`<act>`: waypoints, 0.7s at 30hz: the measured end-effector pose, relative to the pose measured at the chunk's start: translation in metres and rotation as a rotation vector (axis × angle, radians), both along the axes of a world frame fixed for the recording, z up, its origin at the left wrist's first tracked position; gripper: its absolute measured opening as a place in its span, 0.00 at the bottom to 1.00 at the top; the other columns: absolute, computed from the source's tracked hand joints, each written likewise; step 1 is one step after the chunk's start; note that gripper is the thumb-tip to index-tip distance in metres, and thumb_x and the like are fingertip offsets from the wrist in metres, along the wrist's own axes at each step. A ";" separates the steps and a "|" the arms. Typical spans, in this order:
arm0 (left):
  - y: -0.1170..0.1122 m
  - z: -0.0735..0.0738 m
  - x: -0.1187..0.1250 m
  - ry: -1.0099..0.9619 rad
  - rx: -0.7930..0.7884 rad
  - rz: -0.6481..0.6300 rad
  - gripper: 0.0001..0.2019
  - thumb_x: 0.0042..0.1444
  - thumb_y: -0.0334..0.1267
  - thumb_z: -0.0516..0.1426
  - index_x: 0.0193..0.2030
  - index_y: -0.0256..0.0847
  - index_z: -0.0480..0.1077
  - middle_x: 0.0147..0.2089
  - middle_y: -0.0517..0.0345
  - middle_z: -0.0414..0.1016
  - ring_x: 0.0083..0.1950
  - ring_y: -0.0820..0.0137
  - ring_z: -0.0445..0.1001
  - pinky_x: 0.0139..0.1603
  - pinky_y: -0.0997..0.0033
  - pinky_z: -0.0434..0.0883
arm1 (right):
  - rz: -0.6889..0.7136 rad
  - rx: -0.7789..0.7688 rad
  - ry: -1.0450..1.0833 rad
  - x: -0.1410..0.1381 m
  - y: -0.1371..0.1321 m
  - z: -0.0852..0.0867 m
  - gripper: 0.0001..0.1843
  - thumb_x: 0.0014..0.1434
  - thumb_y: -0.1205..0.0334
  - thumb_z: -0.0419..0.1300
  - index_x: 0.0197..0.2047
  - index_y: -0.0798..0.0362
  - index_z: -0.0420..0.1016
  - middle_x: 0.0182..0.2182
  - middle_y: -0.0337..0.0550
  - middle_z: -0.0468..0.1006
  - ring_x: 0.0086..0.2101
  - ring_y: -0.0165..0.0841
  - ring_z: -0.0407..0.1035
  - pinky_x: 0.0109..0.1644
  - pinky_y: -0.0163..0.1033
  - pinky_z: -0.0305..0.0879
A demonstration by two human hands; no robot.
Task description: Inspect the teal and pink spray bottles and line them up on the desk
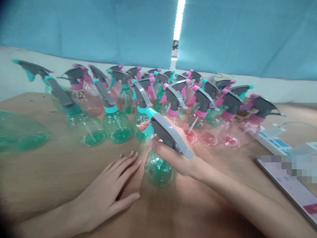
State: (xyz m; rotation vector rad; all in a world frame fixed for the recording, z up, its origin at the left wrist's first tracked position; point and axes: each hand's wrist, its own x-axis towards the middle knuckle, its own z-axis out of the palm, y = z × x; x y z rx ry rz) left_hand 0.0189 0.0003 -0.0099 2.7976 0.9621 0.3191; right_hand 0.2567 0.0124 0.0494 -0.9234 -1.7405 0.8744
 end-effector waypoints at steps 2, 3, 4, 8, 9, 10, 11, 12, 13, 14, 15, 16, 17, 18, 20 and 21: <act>0.000 -0.001 0.000 -0.011 -0.004 0.006 0.31 0.65 0.55 0.52 0.67 0.34 0.60 0.69 0.40 0.59 0.68 0.49 0.59 0.64 0.46 0.60 | -0.006 -0.010 -0.002 0.000 0.000 -0.001 0.13 0.64 0.56 0.57 0.50 0.46 0.73 0.27 0.37 0.70 0.24 0.30 0.62 0.32 0.40 0.62; 0.000 -0.001 0.000 -0.017 -0.006 0.009 0.31 0.65 0.55 0.52 0.67 0.35 0.59 0.69 0.40 0.59 0.68 0.49 0.59 0.64 0.46 0.60 | -0.002 -0.006 0.004 0.000 0.000 -0.001 0.13 0.64 0.56 0.57 0.50 0.46 0.73 0.27 0.37 0.70 0.26 0.32 0.65 0.34 0.41 0.64; 0.000 -0.001 -0.001 -0.020 -0.007 0.011 0.31 0.65 0.55 0.53 0.67 0.35 0.59 0.69 0.41 0.58 0.68 0.50 0.59 0.65 0.46 0.59 | 0.002 0.003 0.013 0.000 0.000 -0.001 0.13 0.64 0.56 0.57 0.50 0.46 0.73 0.27 0.37 0.70 0.29 0.33 0.67 0.37 0.41 0.65; -0.001 -0.001 0.000 -0.024 -0.002 0.012 0.31 0.64 0.55 0.53 0.66 0.35 0.60 0.69 0.41 0.59 0.68 0.49 0.59 0.65 0.46 0.60 | 0.004 0.009 0.023 -0.002 0.000 -0.002 0.13 0.64 0.56 0.57 0.51 0.46 0.73 0.28 0.38 0.72 0.33 0.35 0.69 0.40 0.42 0.65; -0.001 -0.001 0.000 -0.023 -0.001 0.011 0.31 0.64 0.55 0.53 0.66 0.34 0.60 0.69 0.40 0.60 0.67 0.49 0.59 0.64 0.46 0.60 | -0.007 -0.003 0.014 -0.001 0.000 -0.002 0.13 0.64 0.56 0.57 0.51 0.45 0.73 0.28 0.38 0.71 0.30 0.34 0.67 0.38 0.42 0.65; -0.001 -0.001 0.000 -0.022 0.000 0.010 0.31 0.65 0.55 0.53 0.66 0.34 0.60 0.69 0.40 0.59 0.67 0.49 0.59 0.64 0.46 0.60 | -0.018 -0.013 0.004 -0.001 0.000 -0.002 0.13 0.64 0.55 0.57 0.51 0.45 0.73 0.28 0.37 0.70 0.28 0.32 0.66 0.35 0.41 0.64; -0.001 -0.001 0.000 -0.019 0.001 0.009 0.31 0.65 0.55 0.53 0.66 0.34 0.60 0.69 0.40 0.59 0.68 0.49 0.59 0.64 0.47 0.60 | -0.026 -0.020 -0.003 -0.001 0.000 -0.002 0.13 0.64 0.55 0.57 0.51 0.45 0.73 0.27 0.37 0.70 0.26 0.32 0.64 0.32 0.40 0.63; -0.001 -0.001 0.000 -0.016 0.003 0.007 0.32 0.65 0.55 0.53 0.67 0.33 0.60 0.69 0.40 0.59 0.68 0.49 0.59 0.65 0.47 0.60 | -0.031 -0.024 -0.007 -0.001 0.000 -0.002 0.13 0.63 0.54 0.57 0.50 0.45 0.73 0.26 0.36 0.69 0.24 0.31 0.63 0.31 0.40 0.62; -0.001 -0.001 0.000 -0.014 0.005 0.007 0.32 0.65 0.55 0.53 0.67 0.33 0.60 0.69 0.40 0.58 0.68 0.49 0.58 0.65 0.47 0.59 | -0.033 -0.026 -0.010 0.000 0.000 -0.001 0.13 0.63 0.53 0.57 0.49 0.45 0.73 0.25 0.36 0.69 0.24 0.31 0.62 0.30 0.40 0.61; -0.001 -0.001 0.000 -0.011 0.006 0.006 0.32 0.65 0.55 0.53 0.67 0.33 0.60 0.69 0.40 0.58 0.68 0.49 0.58 0.65 0.47 0.59 | -0.033 -0.027 -0.012 0.000 0.000 -0.001 0.12 0.63 0.52 0.57 0.48 0.45 0.74 0.25 0.36 0.68 0.23 0.32 0.62 0.30 0.40 0.61; -0.001 -0.001 0.000 -0.004 0.006 0.006 0.32 0.65 0.55 0.53 0.67 0.33 0.60 0.69 0.40 0.58 0.68 0.49 0.58 0.65 0.47 0.59 | -0.033 -0.031 -0.016 0.001 0.000 -0.001 0.12 0.63 0.51 0.57 0.47 0.44 0.74 0.24 0.36 0.69 0.23 0.32 0.63 0.29 0.41 0.62; -0.001 -0.001 0.000 0.001 0.006 0.004 0.32 0.65 0.55 0.53 0.67 0.33 0.60 0.69 0.40 0.58 0.68 0.49 0.58 0.65 0.47 0.59 | -0.033 -0.037 -0.022 0.002 0.000 -0.001 0.11 0.63 0.51 0.57 0.46 0.44 0.74 0.24 0.37 0.69 0.23 0.33 0.63 0.29 0.41 0.62; -0.001 -0.001 0.000 0.007 0.008 0.003 0.32 0.65 0.55 0.53 0.67 0.33 0.60 0.69 0.39 0.58 0.68 0.49 0.58 0.64 0.46 0.60 | -0.034 -0.045 -0.028 0.002 0.000 -0.002 0.11 0.63 0.50 0.57 0.44 0.43 0.74 0.24 0.37 0.69 0.23 0.33 0.63 0.29 0.42 0.62; 0.000 -0.001 0.000 0.013 0.009 0.002 0.32 0.65 0.55 0.52 0.67 0.33 0.59 0.69 0.39 0.58 0.68 0.49 0.58 0.64 0.46 0.60 | -0.036 -0.051 -0.032 0.003 0.000 -0.002 0.10 0.62 0.50 0.57 0.43 0.43 0.75 0.23 0.37 0.69 0.23 0.34 0.64 0.29 0.42 0.62; 0.000 -0.001 0.000 0.021 0.012 0.003 0.32 0.65 0.55 0.52 0.66 0.33 0.60 0.69 0.40 0.58 0.68 0.50 0.58 0.64 0.47 0.60 | -0.033 -0.064 -0.039 0.004 0.000 -0.003 0.10 0.62 0.51 0.57 0.42 0.43 0.75 0.23 0.38 0.69 0.24 0.35 0.65 0.29 0.42 0.63; 0.000 0.000 0.000 0.023 0.012 0.004 0.31 0.65 0.55 0.52 0.66 0.33 0.60 0.69 0.40 0.58 0.68 0.50 0.58 0.64 0.47 0.60 | -0.030 -0.067 -0.041 0.004 0.000 -0.003 0.10 0.63 0.51 0.57 0.42 0.43 0.75 0.22 0.38 0.69 0.24 0.35 0.66 0.30 0.42 0.63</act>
